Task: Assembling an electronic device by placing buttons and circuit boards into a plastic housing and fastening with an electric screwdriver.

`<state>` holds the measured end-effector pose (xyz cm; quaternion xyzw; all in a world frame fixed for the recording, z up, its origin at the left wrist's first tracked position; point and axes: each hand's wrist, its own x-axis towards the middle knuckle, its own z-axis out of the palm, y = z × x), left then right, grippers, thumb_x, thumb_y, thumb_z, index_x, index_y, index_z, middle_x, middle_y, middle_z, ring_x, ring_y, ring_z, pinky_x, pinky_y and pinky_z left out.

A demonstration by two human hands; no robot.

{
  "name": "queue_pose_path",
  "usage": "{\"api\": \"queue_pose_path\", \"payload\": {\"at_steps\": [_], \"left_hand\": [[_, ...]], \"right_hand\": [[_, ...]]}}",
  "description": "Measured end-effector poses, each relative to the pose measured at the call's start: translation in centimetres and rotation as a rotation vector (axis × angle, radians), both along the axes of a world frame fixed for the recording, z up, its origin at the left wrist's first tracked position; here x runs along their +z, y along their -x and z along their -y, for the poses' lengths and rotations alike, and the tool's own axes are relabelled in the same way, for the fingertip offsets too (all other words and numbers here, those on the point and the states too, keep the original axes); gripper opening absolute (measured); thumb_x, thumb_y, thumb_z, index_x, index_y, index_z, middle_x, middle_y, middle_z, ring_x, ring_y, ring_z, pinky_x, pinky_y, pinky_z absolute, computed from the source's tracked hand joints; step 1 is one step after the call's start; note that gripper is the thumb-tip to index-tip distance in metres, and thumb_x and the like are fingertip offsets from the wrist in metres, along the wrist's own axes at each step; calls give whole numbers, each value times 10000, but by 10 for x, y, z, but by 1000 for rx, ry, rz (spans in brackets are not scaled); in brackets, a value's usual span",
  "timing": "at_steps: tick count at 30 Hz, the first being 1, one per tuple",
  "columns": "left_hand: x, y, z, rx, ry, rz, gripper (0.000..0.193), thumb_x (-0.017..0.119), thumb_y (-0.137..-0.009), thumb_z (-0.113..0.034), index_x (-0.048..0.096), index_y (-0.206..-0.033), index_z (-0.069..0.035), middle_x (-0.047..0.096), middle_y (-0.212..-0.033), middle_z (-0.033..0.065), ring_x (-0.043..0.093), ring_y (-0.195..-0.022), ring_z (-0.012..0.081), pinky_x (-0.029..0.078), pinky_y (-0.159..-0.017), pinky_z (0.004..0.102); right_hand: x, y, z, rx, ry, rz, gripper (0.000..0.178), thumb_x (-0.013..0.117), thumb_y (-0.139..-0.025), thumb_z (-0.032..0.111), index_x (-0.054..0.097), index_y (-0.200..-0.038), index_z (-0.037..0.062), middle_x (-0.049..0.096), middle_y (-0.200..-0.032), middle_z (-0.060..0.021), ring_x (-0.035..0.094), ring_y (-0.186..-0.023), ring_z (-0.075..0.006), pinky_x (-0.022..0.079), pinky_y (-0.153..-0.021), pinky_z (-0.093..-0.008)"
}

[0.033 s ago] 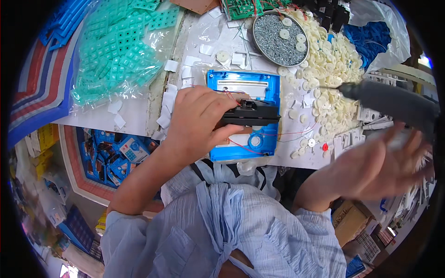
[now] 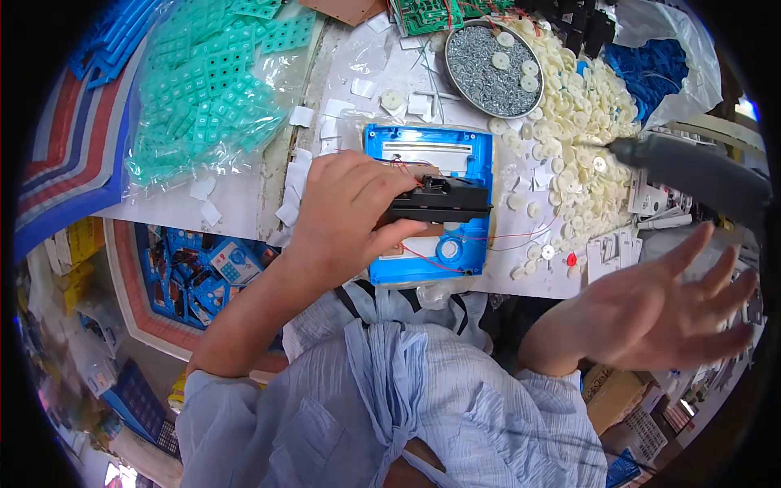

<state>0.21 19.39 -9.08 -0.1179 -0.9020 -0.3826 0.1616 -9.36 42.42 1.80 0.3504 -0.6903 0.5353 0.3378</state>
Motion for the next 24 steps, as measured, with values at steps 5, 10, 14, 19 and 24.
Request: {"api": "queue_pose_path", "payload": {"at_steps": [5,10,14,19,24], "left_hand": [[5,-4,4,-5,-9,44,404,846,-755,-265,675,-1082,-101,702,-1001,44,623,-943,293,432,-870,426],[28,12,19,-122,-165,267,263,797,-813,-183,691,-1020,-61,690,-951,66,635,-849,286,486,-776,388],[23,34,37,-190,-139,304,112,725,-862,-92,707,-955,-31,672,-912,93,644,-785,260,501,-667,333],[25,55,37,-351,-124,276,71,705,-865,-82,706,-922,-40,657,-897,81,650,-797,275,523,-703,368],[19,62,39,-424,8,238,107,711,-861,-133,697,-920,-46,655,-890,86,656,-821,312,532,-722,406]], "right_hand": [[-54,0,14,351,-822,339,598,847,-679,186,662,-1231,49,640,-1146,-126,581,-1069,-359,497,-928,-445],[-62,10,15,440,-923,345,549,818,-690,144,649,-1210,90,630,-1109,-91,591,-986,-305,533,-812,-398],[-50,16,25,478,-1069,361,549,809,-699,154,632,-1216,111,609,-1072,-74,587,-979,-295,549,-781,-394],[-44,19,30,501,-1178,355,521,798,-715,155,625,-1205,113,600,-1069,-69,582,-990,-292,564,-753,-393],[-43,18,33,494,-1168,329,495,790,-731,155,631,-1197,110,607,-1073,-65,588,-980,-289,567,-730,-387]]}}
